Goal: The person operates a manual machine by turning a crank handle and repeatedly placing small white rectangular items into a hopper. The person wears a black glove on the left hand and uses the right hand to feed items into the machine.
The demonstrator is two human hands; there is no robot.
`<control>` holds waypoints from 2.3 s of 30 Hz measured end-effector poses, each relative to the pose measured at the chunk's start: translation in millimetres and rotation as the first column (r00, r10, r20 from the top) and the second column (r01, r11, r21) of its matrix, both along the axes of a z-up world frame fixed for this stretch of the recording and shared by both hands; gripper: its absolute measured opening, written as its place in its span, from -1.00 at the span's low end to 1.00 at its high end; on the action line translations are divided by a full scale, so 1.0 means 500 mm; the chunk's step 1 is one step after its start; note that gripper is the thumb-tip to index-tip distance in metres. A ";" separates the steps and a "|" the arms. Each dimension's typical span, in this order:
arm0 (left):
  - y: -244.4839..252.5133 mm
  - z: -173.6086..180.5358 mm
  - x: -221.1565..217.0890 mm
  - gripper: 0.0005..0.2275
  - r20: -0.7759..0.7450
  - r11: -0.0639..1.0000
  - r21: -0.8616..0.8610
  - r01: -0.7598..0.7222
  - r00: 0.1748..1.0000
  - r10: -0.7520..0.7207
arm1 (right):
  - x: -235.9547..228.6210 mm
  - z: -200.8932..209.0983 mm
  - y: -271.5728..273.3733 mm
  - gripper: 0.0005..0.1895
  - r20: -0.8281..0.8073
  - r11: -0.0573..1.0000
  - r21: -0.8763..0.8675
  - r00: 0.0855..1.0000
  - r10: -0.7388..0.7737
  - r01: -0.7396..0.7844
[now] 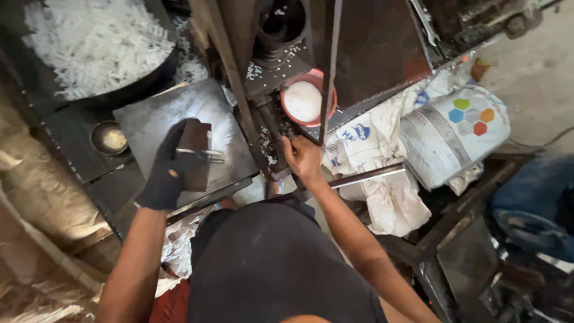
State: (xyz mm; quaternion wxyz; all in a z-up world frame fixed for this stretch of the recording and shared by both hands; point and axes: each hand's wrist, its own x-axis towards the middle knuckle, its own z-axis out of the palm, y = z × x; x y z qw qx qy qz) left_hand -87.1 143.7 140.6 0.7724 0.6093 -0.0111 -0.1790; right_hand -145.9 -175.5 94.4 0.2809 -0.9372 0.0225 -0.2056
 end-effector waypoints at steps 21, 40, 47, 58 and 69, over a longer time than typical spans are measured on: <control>-0.108 -0.080 0.043 -0.33 0.198 0.099 0.980 -0.173 0.787 -0.584 | 0.007 -0.004 -0.018 -0.62 -0.052 0.997 0.030 0.996 0.079 -0.077; -0.124 -0.093 0.032 -0.23 0.152 0.120 0.988 -0.102 0.813 -0.562 | -0.001 0.004 -0.008 -0.65 -0.028 0.996 0.010 0.995 0.093 -0.093; -0.095 -0.097 0.026 -0.39 0.041 0.063 0.998 -0.008 0.837 -0.546 | 0.003 -0.007 -0.009 -0.66 -0.004 0.994 -0.007 0.994 0.110 -0.110; 0.078 -0.170 0.000 0.00 0.576 0.729 0.668 -0.153 0.727 -0.375 | -0.018 0.027 0.021 -0.84 0.014 0.954 0.244 0.984 0.176 -0.174; 0.057 -0.173 -0.006 -0.61 0.170 0.535 0.816 -0.219 0.976 0.139 | 0.013 -0.100 0.257 -0.70 -0.324 0.519 0.849 0.676 0.662 -0.102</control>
